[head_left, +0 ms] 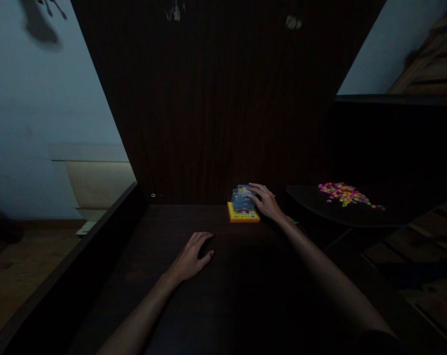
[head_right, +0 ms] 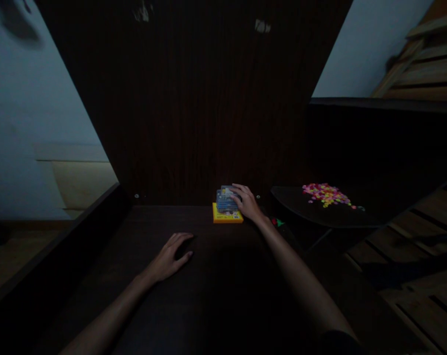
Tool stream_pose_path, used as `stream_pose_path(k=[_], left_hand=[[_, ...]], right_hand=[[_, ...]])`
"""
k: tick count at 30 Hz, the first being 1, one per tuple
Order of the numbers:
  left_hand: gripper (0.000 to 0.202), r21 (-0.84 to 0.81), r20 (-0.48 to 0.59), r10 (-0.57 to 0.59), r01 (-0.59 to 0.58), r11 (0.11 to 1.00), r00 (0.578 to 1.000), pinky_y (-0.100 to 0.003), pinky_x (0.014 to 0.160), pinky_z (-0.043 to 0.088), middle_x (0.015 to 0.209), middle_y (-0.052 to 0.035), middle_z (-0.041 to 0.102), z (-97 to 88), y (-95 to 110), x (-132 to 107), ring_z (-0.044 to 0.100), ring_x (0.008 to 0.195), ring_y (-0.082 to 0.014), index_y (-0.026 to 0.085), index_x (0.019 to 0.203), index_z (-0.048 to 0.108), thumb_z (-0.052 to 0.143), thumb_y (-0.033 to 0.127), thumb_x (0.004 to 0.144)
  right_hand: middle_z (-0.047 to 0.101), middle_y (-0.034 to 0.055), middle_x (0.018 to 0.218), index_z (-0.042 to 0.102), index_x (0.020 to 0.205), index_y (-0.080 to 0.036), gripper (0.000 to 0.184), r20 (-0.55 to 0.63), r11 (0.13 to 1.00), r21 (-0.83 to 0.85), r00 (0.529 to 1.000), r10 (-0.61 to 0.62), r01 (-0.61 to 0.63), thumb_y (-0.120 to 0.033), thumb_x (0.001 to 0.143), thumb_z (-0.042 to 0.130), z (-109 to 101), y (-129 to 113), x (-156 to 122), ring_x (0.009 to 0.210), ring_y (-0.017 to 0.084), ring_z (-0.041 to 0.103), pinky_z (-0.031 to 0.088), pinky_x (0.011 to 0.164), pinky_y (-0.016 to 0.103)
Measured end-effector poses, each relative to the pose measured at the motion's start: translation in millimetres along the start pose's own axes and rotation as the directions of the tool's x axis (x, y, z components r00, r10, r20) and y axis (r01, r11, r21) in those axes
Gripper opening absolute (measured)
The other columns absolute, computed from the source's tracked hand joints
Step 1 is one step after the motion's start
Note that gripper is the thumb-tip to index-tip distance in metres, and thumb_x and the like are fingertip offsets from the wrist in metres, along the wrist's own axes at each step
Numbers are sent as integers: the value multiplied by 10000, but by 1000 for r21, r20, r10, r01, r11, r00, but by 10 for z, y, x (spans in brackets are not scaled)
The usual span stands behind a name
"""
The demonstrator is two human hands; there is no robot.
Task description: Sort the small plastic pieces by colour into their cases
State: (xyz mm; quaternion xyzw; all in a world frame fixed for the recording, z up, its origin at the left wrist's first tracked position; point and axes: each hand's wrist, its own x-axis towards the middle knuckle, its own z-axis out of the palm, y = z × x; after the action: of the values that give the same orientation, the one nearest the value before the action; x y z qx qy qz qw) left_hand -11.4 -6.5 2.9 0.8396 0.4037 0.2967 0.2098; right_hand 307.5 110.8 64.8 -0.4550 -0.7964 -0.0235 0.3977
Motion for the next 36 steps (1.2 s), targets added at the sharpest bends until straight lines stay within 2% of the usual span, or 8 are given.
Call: stream_pose_path(k=[7, 21, 26, 30, 34, 36], left_hand=[[404, -13, -16, -12, 12, 1000, 1000, -450, 1060, 422, 1264, -99, 585, -8, 7, 2, 525, 1201, -247, 228, 1281, 526, 536, 328, 890], [387, -16, -20, -9, 9, 1000, 1000, -459, 1076, 405, 1248, -90, 597, 9, -18, 6, 531, 1192, -246, 239, 1269, 529, 535, 322, 891], [384, 0, -10, -12, 12, 1000, 1000, -446, 1086, 395, 1245, -84, 600, 0, 4, 16, 538, 1192, -238, 233, 1267, 525, 528, 317, 892], [373, 1, -4, -21, 21, 1000, 1000, -427, 1071, 410, 1238, -87, 600, -9, 15, 17, 541, 1186, -233, 223, 1255, 531, 522, 319, 895], [370, -2, -5, -11, 11, 1000, 1000, -418, 1064, 417, 1240, -87, 595, 2, -2, 12, 535, 1191, -233, 226, 1255, 530, 517, 327, 900], [362, -1, -18, -7, 7, 1000, 1000, -423, 1065, 414, 1234, -86, 599, 12, -11, 12, 538, 1184, -235, 228, 1247, 537, 520, 322, 898]], right_hand=[[604, 101, 1218, 690, 1105, -233, 301, -21, 1000, -15, 1000, -4, 3, -370, 910, 507, 20, 47, 20, 1127, 269, 535, 441, 965, 518], [617, 84, 1200, 675, 1134, -249, 314, -3, 999, -33, 1000, 8, -8, -389, 907, 508, 15, 27, 36, 1141, 275, 500, 417, 987, 535], [588, 101, 1259, 618, 1224, -227, 377, 19, 999, -31, 1000, 7, -6, -384, 895, 523, 5, 22, 37, 1177, 285, 479, 400, 1004, 537], [531, 107, 1327, 538, 1312, -236, 454, -34, 999, -34, 999, 7, -8, -385, 883, 541, -49, -103, 29, 1223, 296, 448, 386, 1019, 549], [509, 115, 1336, 537, 1302, -240, 421, -146, 999, -48, 989, 5, -12, -358, 898, 523, -114, -358, -59, 1235, 297, 432, 377, 1032, 552], [505, 116, 1338, 554, 1278, -233, 394, -158, 999, -45, 987, -15, 8, -341, 901, 523, -114, -493, -154, 1230, 290, 432, 379, 1042, 537]])
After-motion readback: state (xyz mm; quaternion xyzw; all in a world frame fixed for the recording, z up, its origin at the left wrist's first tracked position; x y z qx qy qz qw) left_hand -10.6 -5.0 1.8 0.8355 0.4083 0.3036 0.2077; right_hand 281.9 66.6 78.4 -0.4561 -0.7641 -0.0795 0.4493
